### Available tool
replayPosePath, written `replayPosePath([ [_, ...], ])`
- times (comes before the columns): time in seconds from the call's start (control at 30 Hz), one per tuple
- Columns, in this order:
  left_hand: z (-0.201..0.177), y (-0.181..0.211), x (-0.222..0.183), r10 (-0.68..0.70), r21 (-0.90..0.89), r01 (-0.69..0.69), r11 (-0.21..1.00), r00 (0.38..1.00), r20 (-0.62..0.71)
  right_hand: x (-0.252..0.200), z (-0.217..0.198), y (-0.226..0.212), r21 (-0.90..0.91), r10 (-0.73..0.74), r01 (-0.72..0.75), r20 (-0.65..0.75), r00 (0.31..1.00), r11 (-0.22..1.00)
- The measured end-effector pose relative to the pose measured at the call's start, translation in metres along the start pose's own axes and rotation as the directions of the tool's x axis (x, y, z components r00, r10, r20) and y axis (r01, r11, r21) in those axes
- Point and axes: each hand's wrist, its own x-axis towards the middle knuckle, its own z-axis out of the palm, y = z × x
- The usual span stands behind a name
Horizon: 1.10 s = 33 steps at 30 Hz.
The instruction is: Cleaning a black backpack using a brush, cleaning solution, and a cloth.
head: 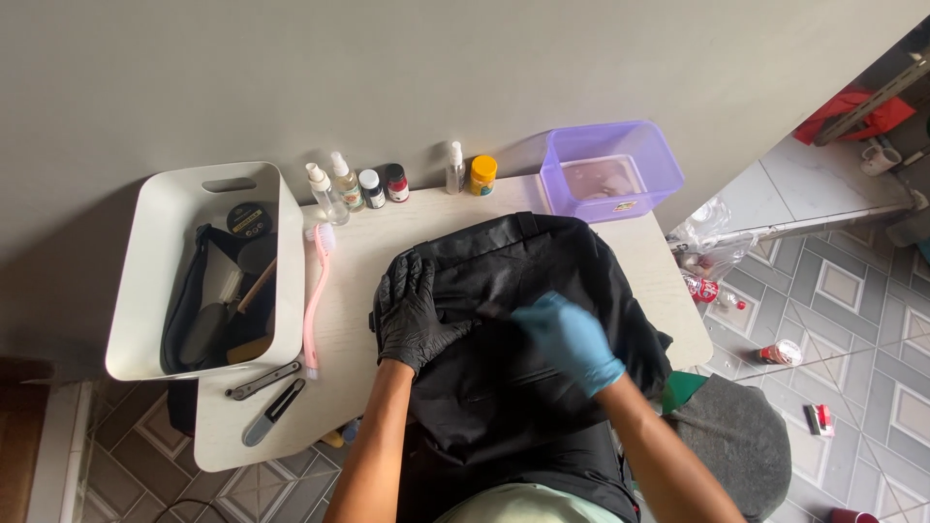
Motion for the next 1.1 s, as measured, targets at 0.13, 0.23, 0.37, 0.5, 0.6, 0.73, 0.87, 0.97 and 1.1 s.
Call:
replayPosePath([
  [0.13, -0.082, 0.044, 0.001, -0.193, 0.457, 0.131, 0.880, 0.977, 0.091, 0.038, -0.028, 0.063, 0.007, 0.247, -0.254, -0.257, 0.934, 0.967],
  [0.23, -0.040, 0.004, 0.009, -0.049, -0.228, 0.115, 0.967, 0.959, 0.278, 0.041, -0.025, 0.059, -0.010, 0.288, -0.324, -0.434, 0.854, 0.946],
  [0.37, 0.000, -0.008, 0.004, -0.010, -0.118, 0.043, 0.992, 0.965, 0.264, 0.004, 0.006, -0.001, -0.065, 0.149, -0.162, -0.171, 0.974, 0.985],
  [0.5, 0.027, -0.019, 0.008, 0.005, -0.059, 0.009, 0.998, 0.973, 0.232, 0.001, 0.004, -0.009, -0.016, 0.022, -0.022, -0.005, 1.000, 1.000],
  [0.6, -0.050, 0.026, -0.001, -0.085, 0.260, 0.049, 0.964, 0.988, 0.126, 0.041, -0.015, 0.052, 0.205, 0.433, -0.398, -0.170, 0.885, 0.894],
  [0.73, 0.002, -0.007, 0.003, 0.016, -0.055, -0.006, 0.998, 0.984, 0.179, 0.039, -0.019, 0.047, 0.036, 0.306, -0.324, -0.439, 0.845, 0.946],
  [0.87, -0.065, 0.040, -0.003, -0.095, 0.178, 0.101, 0.979, 0.995, -0.040, -0.008, 0.018, -0.025, 0.012, 0.101, -0.100, -0.092, 0.991, 0.995],
  [0.97, -0.017, 0.009, 0.001, -0.094, 0.155, 0.101, 0.983, 0.994, -0.049, -0.016, 0.015, -0.028, 0.004, 0.037, -0.037, 0.059, 0.998, 0.999],
  [1.1, 0.006, -0.015, 0.004, 0.019, -0.134, 0.014, 0.991, 0.970, 0.242, 0.028, 0.004, 0.088, -0.081, 0.244, -0.252, -0.101, 0.965, 0.964],
])
